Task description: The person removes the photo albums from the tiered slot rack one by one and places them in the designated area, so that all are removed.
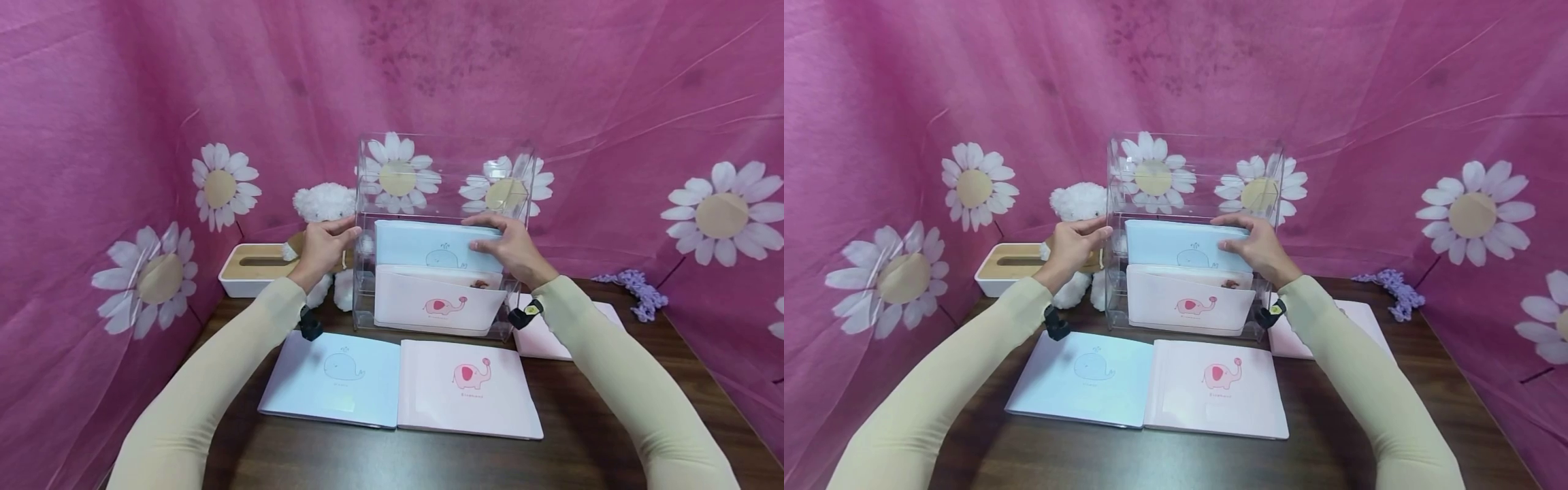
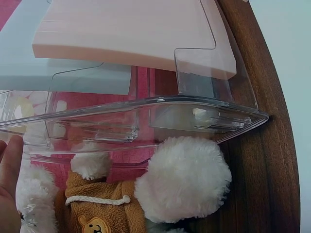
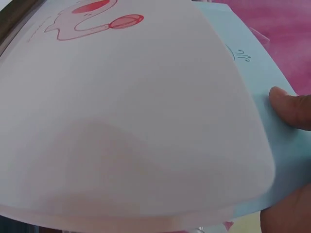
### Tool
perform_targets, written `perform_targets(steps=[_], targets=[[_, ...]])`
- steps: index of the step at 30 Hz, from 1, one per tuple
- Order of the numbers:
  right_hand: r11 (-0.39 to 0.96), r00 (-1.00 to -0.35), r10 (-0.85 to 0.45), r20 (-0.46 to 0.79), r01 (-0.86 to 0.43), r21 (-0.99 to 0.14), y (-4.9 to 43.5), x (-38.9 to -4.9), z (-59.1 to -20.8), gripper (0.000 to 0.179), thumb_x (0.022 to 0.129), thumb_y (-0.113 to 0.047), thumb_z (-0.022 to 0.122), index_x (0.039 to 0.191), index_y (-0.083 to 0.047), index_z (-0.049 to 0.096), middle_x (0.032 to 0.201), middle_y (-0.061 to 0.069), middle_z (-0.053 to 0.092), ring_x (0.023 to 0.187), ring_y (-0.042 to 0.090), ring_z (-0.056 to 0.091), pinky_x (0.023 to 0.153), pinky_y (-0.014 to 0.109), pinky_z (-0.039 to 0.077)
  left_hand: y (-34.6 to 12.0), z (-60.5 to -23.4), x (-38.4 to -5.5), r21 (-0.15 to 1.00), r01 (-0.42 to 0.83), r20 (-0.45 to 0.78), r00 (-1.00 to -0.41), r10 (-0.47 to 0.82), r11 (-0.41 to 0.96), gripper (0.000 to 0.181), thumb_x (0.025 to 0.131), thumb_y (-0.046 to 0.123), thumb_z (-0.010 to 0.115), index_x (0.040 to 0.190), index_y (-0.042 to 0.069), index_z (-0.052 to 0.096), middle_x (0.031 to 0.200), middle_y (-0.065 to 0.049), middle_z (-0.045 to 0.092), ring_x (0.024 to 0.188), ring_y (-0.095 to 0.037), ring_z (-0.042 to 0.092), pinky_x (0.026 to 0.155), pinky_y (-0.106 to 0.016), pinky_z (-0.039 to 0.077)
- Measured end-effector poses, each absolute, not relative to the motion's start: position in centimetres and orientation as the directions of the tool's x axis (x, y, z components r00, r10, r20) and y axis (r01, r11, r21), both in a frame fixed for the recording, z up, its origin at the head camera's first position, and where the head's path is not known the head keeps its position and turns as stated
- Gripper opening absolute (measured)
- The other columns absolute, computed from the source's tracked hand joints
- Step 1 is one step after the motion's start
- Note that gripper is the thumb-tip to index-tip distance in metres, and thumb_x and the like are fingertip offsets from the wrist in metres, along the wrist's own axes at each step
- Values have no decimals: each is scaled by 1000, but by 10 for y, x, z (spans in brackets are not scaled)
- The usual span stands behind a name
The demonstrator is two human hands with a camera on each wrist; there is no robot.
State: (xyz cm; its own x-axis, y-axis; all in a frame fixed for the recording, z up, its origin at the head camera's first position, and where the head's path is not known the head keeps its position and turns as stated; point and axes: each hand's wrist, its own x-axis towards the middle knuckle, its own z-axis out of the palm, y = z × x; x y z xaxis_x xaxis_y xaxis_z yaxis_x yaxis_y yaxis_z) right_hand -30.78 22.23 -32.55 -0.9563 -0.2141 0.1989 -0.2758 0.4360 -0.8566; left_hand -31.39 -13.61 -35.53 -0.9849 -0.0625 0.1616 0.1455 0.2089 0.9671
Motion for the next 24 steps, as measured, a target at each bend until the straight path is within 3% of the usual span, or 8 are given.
perform_targets(steps=[7, 12, 16, 24], targets=[[378, -963, -151, 224, -265, -887, 219, -305, -322, 46, 84, -2, 80, 128, -12, 71, 133, 11, 68, 89, 5, 72, 75, 25, 64, -136, -355, -312, 967, 149, 164, -985, -60, 207, 45, 91, 27, 77, 132, 13, 68, 137, -6, 67, 121, -19, 67, 94, -31, 60], [324, -958, -123, 257, -284, -903, 220, -302, -315, 47, 83, -4, 82, 128, -10, 71, 117, 1, 74, 82, 7, 75, 72, 30, 65, -136, -354, -312, 966, 162, 178, -982, -66, 203, 42, 91, 25, 77, 131, 14, 69, 136, -6, 68, 121, -19, 68, 93, -29, 60], [318, -948, -96, 305, -319, -893, 223, -298, -305, 46, 82, -5, 84, 126, -10, 72, 109, -8, 75, 81, 4, 75, 71, 28, 65, -136, -353, -312, 967, 156, 172, -983, -66, 200, 41, 91, 24, 77, 130, 15, 69, 136, -7, 68, 120, -18, 68, 93, -28, 60], [201, -904, -17, 426, -421, -885, 238, -288, -281, 42, 79, 4, 83, 120, -5, 75, 104, -10, 75, 80, 4, 76, 67, 25, 63, -136, -353, -313, 967, 172, 187, -981, -61, 187, 40, 91, 21, 77, 129, 13, 69, 134, -9, 68, 119, -19, 68, 91, -26, 61]])
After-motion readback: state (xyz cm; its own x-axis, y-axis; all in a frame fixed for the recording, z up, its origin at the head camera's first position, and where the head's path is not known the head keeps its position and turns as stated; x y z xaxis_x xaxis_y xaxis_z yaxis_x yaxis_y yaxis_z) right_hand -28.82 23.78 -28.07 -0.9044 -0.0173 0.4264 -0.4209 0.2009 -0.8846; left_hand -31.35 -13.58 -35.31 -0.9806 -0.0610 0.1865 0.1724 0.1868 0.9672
